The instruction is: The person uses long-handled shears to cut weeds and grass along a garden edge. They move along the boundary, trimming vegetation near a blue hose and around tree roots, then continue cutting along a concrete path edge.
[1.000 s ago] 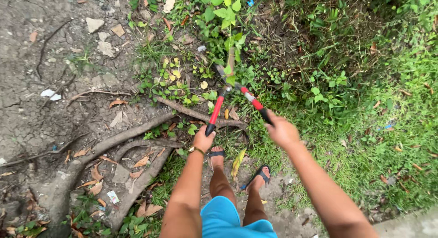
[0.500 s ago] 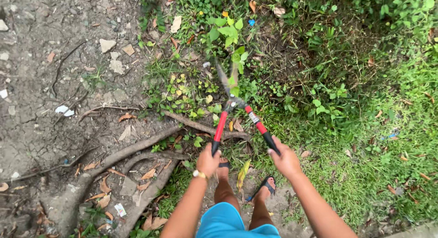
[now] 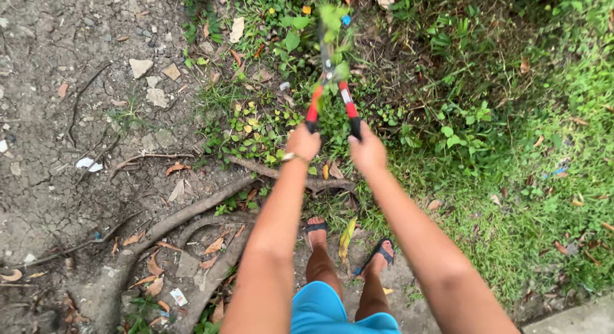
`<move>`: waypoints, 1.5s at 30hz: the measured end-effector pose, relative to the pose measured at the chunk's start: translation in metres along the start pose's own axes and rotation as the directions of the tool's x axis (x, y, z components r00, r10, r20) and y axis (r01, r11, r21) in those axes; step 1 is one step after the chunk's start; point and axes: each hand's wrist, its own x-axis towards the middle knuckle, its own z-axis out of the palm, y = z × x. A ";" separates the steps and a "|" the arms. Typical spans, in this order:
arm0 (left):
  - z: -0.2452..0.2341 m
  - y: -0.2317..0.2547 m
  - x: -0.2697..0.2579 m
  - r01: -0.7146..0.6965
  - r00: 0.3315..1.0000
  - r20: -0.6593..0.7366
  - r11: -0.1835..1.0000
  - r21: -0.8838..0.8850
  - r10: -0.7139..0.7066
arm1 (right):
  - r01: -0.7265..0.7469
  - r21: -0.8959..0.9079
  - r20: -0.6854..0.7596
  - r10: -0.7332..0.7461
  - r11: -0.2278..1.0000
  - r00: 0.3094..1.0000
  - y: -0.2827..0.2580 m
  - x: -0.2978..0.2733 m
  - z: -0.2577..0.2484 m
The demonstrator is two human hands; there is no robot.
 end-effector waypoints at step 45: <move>0.196 0.187 -0.207 -0.454 0.852 0.449 0.806 0.379 0.268 | -0.158 0.676 -0.164 0.356 0.720 0.920 0.309 -0.230 -0.086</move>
